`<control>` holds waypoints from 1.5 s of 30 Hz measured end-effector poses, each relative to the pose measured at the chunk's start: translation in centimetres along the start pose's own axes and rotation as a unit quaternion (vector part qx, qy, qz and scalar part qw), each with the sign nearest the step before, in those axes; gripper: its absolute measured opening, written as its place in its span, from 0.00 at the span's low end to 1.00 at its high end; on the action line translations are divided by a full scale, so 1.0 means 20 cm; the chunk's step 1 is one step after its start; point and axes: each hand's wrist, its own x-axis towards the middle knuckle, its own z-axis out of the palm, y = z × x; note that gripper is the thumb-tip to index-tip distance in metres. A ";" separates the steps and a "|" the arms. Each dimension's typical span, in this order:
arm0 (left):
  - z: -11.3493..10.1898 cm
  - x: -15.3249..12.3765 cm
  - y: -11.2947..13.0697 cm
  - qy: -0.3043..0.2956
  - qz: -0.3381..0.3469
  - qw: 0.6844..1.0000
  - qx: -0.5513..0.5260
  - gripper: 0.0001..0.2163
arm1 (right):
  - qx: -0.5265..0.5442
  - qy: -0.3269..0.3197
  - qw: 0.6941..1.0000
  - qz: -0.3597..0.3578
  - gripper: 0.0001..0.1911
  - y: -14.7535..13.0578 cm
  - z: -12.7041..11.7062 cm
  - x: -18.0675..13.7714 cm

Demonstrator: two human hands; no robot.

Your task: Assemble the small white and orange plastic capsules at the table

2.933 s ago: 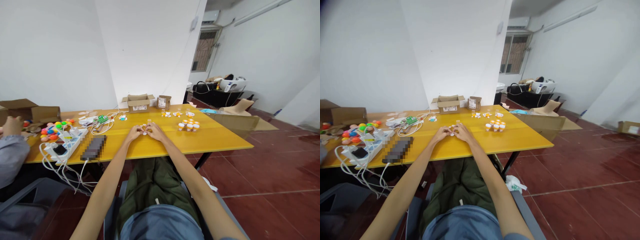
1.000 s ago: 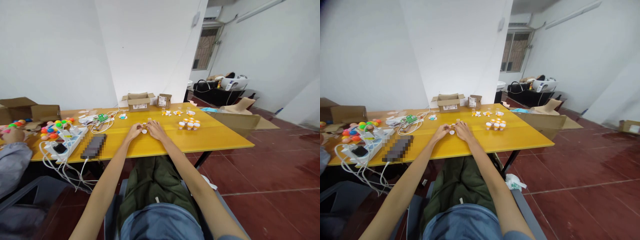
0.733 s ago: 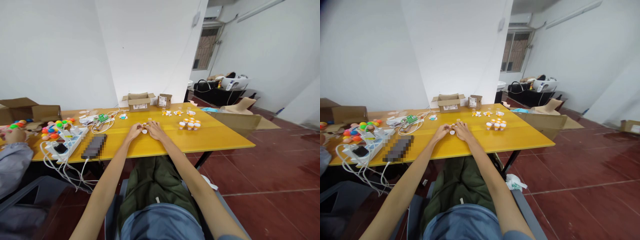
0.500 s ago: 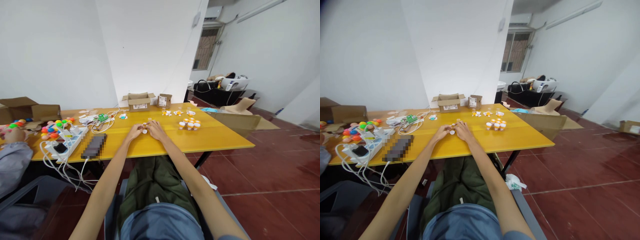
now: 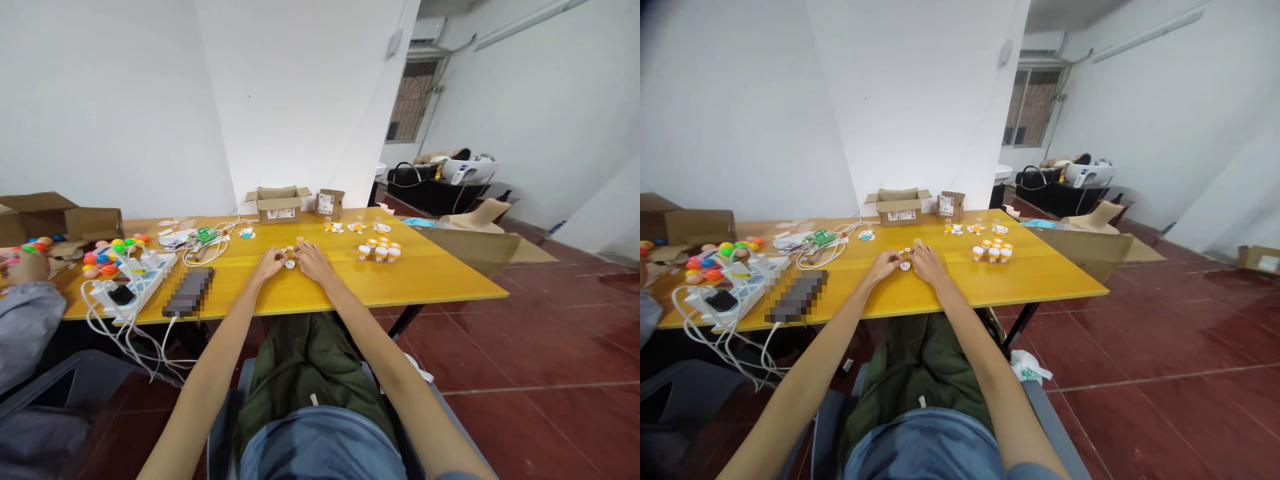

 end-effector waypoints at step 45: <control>-0.03 -0.02 -0.01 -0.087 0.024 0.995 0.049 0.07 | -0.030 0.000 0.999 -0.039 0.14 -0.03 -0.01 0.02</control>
